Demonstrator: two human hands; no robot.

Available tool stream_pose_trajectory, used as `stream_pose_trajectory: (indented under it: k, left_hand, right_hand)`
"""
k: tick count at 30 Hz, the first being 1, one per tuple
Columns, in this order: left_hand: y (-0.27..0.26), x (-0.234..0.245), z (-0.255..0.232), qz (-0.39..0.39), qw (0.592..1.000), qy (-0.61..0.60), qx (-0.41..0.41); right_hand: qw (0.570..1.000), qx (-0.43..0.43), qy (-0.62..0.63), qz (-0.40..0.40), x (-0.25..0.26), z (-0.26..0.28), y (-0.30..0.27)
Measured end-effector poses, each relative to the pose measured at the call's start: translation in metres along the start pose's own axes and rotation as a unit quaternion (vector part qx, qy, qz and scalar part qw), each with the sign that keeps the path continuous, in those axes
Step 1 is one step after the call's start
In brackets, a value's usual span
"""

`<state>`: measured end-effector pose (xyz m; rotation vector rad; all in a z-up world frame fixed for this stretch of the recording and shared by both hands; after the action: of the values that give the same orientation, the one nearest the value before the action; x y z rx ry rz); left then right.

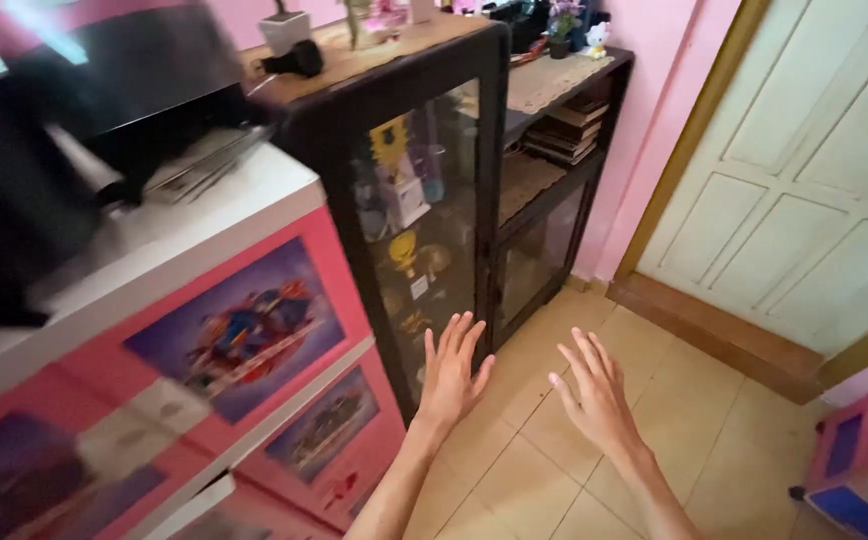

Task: The person moves small items from a cabinet top to a low pink tray, then returns to the cabinet to gather more items including a small jar, a toothbrush, and a beaded bracelet. They walk to a bed area and place the items into a blue bucket, then return to the cabinet to pick up a potted plant and a blue bottle, placing them on the pink tray.

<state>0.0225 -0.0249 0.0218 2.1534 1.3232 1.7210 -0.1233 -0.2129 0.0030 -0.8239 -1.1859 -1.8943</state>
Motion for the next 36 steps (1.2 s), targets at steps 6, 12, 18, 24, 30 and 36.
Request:
stream_pose_trajectory:
  k: [6, 12, 18, 24, 30, 36]
  left_hand:
    - [0.105, -0.06, 0.01, 0.055, 0.998, -0.025, 0.023]
    - [0.242, -0.121, 0.032, 0.038, 0.997, -0.072, 0.006]
    - [0.369, -0.18, 0.039, 0.011, 0.996, -0.071, -0.048]
    - [0.459, -0.24, 0.058, 0.004, 0.997, -0.058, -0.041]
    - [0.553, -0.296, 0.083, -0.029, 0.999, -0.019, -0.003]
    - [0.65, -0.332, 0.105, -0.085, 0.995, 0.036, 0.047]
  right_hand:
    - [0.999, -0.032, -0.02, -0.007, -0.009, -0.072, 0.102]
    - [0.999, 0.0, -0.033, -0.037, -0.02, -0.148, 0.219]
    - [0.995, 0.022, -0.042, -0.088, -0.034, -0.25, 0.325]
    - [0.992, 0.07, -0.01, -0.1, -0.027, -0.313, 0.412]
    - [0.996, 0.066, 0.041, -0.048, -0.046, -0.39, 0.519]
    - [0.989, 0.138, 0.052, -0.028, -0.056, -0.444, 0.642]
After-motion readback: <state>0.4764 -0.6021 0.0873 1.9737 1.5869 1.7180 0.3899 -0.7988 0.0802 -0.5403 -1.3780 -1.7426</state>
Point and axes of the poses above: each hand's wrist, its own y-axis towards the middle knuckle, its own x-axis out of the back of the hand, z = x × y, the point moved 4 cm from there along y, towards the middle knuckle
